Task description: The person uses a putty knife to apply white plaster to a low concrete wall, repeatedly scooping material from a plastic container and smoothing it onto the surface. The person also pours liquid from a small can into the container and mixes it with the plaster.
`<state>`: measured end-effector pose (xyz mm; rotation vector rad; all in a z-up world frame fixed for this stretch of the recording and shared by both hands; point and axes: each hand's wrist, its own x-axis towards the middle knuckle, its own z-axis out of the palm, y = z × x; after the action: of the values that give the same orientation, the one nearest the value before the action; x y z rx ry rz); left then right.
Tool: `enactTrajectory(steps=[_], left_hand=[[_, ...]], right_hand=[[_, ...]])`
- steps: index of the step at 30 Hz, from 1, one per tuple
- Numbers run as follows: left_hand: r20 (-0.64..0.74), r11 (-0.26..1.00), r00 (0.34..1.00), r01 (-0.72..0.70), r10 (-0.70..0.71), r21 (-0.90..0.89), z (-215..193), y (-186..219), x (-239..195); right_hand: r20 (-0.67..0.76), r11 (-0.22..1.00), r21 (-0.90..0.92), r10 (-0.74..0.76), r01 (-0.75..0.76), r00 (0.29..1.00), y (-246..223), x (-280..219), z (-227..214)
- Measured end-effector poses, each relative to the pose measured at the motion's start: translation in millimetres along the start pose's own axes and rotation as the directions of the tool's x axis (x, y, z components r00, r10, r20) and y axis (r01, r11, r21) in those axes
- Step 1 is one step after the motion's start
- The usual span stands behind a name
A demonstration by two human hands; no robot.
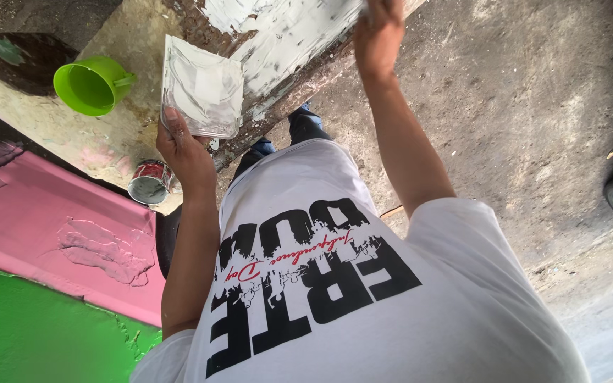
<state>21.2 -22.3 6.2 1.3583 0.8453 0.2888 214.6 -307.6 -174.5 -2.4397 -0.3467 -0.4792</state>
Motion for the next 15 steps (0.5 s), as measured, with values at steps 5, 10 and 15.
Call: enactTrajectory(steps=[5, 10, 15], left_hand=[[0.044, 0.996, 0.999, 0.003, 0.001, -0.089, 14.7, 5.4, 2.0], [0.02, 0.992, 1.0, -0.006, 0.009, -0.122, 17.8, 8.5, 7.4], [0.018, 0.994, 1.0, -0.002, 0.004, -0.111, 13.5, 3.3, 3.8]], right_hand=[[0.387, 0.959, 0.192, -0.27, 0.21, 0.882, -91.8, -65.4, 9.5], [0.376, 0.908, 0.413, -0.105, -0.066, 0.921, -97.0, -61.2, -8.4], [0.053, 0.993, 0.076, -0.096, 0.092, 0.994, -27.1, 12.1, 16.5]])
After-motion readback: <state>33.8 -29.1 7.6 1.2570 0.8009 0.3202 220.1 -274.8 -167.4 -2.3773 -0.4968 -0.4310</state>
